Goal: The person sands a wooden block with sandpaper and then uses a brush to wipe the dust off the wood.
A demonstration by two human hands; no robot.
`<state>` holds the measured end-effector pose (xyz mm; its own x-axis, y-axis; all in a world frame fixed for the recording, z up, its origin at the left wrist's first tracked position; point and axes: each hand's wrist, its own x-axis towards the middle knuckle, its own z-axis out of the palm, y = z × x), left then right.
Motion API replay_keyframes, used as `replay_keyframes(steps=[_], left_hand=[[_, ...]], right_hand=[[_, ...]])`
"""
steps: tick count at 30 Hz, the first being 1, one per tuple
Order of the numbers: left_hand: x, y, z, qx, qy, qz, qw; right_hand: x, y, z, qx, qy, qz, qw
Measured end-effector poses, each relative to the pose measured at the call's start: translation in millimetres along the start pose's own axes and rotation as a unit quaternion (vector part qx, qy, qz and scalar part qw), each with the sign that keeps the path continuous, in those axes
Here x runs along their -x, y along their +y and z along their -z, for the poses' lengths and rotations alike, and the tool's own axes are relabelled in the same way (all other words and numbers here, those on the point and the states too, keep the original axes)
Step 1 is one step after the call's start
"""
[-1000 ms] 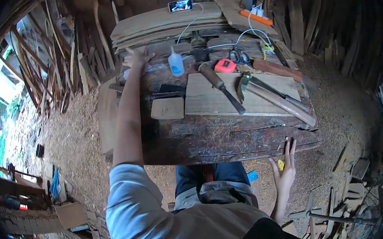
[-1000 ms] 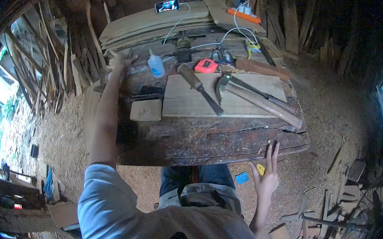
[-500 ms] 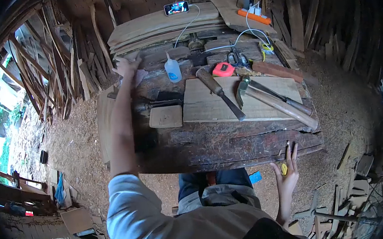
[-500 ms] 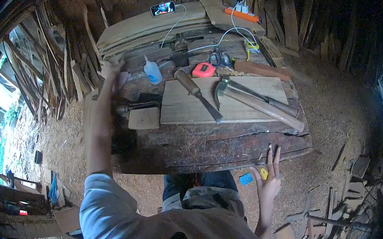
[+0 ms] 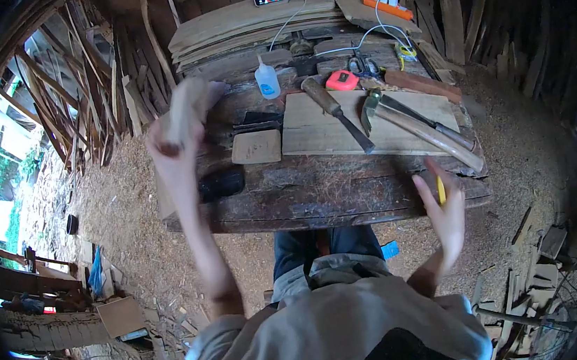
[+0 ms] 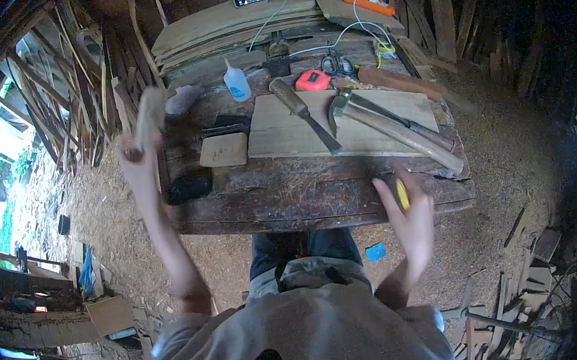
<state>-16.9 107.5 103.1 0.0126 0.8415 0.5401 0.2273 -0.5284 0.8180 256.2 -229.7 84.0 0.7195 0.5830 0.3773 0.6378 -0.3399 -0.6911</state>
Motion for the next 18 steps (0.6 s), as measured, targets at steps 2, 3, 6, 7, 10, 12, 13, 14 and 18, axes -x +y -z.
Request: replay_keyframes(steps=[2, 3, 6, 7, 10, 12, 13, 14, 18], left_hand=[[58, 31, -8, 0.085, 0.005, 0.112, 0.990], [76, 34, -20, 0.157, -0.001, 0.144, 0.977], [101, 30, -61, 0.160, -0.059, 0.141, 0.975], [108, 38, -69, 0.242, -0.095, 0.161, 0.952], [118, 42, -75, 0.267, -0.234, 0.202, 0.913], [125, 36, -78, 0.295, -0.294, 0.223, 0.881], [128, 33, -78, 0.304, -0.348, 0.252, 0.850], [131, 32, -79, 0.312, -0.400, 0.280, 0.815], [134, 35, -74, 0.329, -0.493, 0.354, 0.723]], right_hand=[[-14, -27, -10, -0.065, -0.040, 0.033, 0.997], [-17, -42, -15, -0.089, -0.060, 0.026, 0.994], [-26, -60, -35, -0.091, -0.090, 0.073, 0.989], [-27, -60, -39, -0.072, -0.091, 0.128, 0.985], [-28, -61, -42, -0.052, -0.126, 0.102, 0.985], [-31, -51, -43, -0.039, -0.140, 0.091, 0.985], [-33, -39, -47, -0.072, -0.167, 0.136, 0.974], [-34, -29, -48, -0.104, -0.194, 0.181, 0.958], [-23, -21, -51, -0.132, -0.225, 0.121, 0.958]])
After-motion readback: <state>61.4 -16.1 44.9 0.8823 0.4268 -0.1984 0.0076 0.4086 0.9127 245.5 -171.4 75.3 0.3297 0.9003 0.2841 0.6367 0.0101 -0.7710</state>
